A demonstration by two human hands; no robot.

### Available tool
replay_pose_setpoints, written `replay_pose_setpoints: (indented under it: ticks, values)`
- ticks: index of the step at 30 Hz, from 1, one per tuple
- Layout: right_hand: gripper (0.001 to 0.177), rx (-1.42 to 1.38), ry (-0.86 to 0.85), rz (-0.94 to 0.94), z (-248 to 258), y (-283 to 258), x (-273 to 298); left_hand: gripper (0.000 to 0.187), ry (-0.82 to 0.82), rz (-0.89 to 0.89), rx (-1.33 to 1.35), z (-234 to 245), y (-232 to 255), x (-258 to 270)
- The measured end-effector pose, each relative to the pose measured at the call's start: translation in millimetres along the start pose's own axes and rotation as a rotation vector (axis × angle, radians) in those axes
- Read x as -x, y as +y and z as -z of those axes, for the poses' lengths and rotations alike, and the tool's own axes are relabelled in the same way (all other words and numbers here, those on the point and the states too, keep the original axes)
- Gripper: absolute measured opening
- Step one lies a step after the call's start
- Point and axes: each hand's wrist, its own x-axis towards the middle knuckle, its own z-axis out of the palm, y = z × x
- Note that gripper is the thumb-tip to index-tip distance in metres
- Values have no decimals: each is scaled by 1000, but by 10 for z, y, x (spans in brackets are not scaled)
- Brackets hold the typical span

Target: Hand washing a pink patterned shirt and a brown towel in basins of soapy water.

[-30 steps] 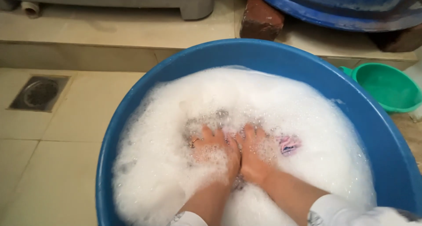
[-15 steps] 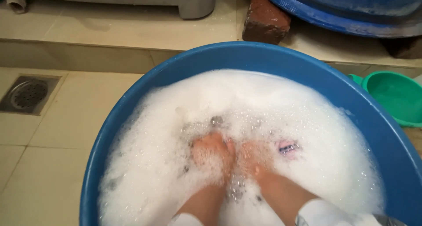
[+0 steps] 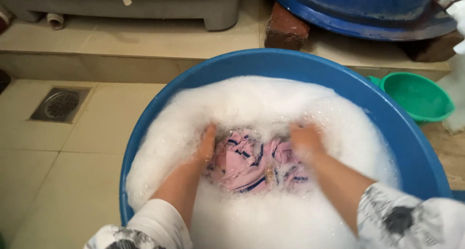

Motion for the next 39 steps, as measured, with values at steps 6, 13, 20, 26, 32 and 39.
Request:
replay_pose_setpoints:
  ticks: [6,13,20,26,32,39]
  values:
    - [66,-68,-167,-182,68,303,-102,87,-358,271,336,-182,-383,-141]
    - [86,-402,-144,-351,-283,-911,1215,93,-401,505,897,-4,1745,1613]
    - [69,-532,-397,-33,-273,-1228,853,73,-328,104,730,-56,2344,1323]
    - [39,-98,-17,255,-531,-1084,755,50,-3,-171,292,-91,2247,1465]
    - [26,536,284,351,-756,-796,942,50,348,-293,-524,-385,1559,1392]
    - [65,305,49,214,-861,181,305,47,183,-288,-889,-355,1733,1667]
